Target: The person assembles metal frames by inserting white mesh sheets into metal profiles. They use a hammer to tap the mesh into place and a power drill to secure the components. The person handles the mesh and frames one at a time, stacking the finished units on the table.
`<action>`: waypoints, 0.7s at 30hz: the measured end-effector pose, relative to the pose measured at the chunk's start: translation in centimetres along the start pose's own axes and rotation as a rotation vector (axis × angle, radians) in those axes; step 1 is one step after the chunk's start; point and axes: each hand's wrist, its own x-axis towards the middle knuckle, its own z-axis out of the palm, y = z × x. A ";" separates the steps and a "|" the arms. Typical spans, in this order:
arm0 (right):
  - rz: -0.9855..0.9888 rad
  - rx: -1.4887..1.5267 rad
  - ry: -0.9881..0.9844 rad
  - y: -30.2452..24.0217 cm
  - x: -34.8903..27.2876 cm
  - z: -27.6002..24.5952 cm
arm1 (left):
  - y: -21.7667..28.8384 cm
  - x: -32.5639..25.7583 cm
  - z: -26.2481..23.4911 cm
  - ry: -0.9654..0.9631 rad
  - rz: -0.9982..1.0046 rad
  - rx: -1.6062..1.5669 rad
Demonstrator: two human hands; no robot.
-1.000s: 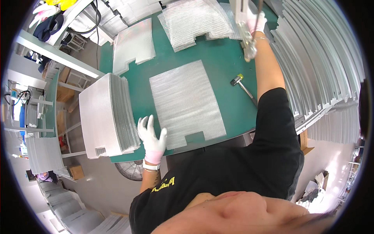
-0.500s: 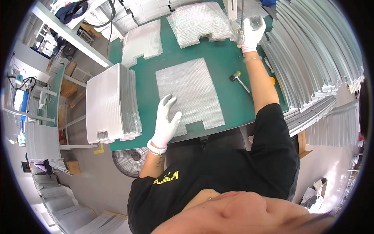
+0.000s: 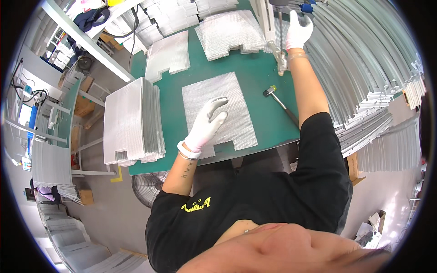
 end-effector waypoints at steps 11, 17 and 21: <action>-0.322 0.241 -0.619 -9.5 -17.2 -7.4 | -0.9 7.3 5.1 0.216 0.102 -1.001; -0.458 -0.422 -0.910 -16.9 -21.8 -16.5 | -1.1 -2.1 2.9 0.674 0.011 -0.590; 0.097 -0.390 -1.224 -18.1 -20.6 -18.8 | -2.3 -8.9 -0.6 0.590 -0.148 -0.441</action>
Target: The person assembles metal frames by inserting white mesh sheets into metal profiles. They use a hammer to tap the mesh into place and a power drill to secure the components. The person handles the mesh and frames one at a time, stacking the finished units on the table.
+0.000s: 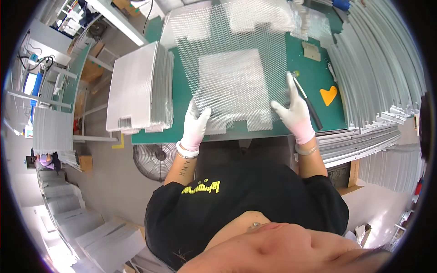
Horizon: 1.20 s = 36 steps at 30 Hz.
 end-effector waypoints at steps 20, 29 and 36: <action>0.237 -0.262 -0.236 3.5 -2.7 7.2 | -4.5 0.8 -3.1 -0.177 0.025 1.346; 0.264 -0.294 -0.319 3.0 -2.0 6.4 | -4.2 1.1 -2.6 -0.186 -0.048 1.378; 0.011 -0.614 -0.015 14.3 10.0 -1.2 | -2.7 4.0 -3.0 -0.297 0.159 1.494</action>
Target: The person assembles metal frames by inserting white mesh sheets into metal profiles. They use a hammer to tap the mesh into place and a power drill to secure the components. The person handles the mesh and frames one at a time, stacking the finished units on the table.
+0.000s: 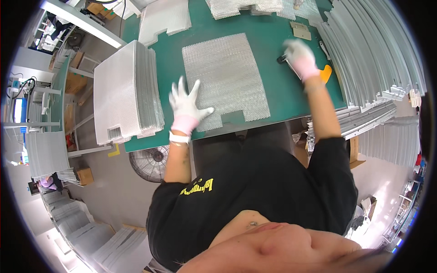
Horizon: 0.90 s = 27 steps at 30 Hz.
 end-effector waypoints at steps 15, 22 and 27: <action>-0.149 0.094 0.151 -0.4 0.2 -4.1 | 3.3 -12.2 1.6 0.091 0.637 -0.913; 0.445 1.515 -0.927 -14.7 -26.5 1.3 | 5.6 -16.4 8.7 -0.327 -0.770 -2.020; 0.802 1.864 -0.681 -16.0 -28.2 5.9 | 5.9 -15.6 11.4 -0.131 -0.669 -1.982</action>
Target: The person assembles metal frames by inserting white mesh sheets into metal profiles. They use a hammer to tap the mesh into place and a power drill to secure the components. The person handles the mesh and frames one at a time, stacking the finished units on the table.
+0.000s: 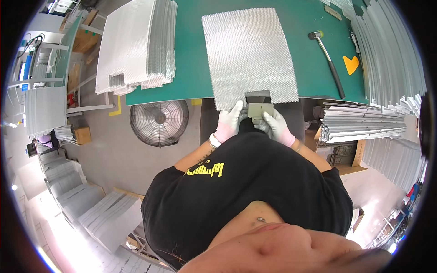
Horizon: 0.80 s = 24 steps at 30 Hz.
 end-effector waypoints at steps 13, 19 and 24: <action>-0.153 -0.465 0.051 -2.1 1.1 2.0 | 0.2 -0.2 0.1 -0.055 -0.067 0.340; -0.322 -0.335 0.448 -0.5 2.2 -0.1 | 1.4 0.3 0.3 -0.173 -0.104 0.506; -0.330 -0.353 0.440 -1.5 1.3 1.6 | -0.1 0.0 0.3 -0.122 -0.095 0.301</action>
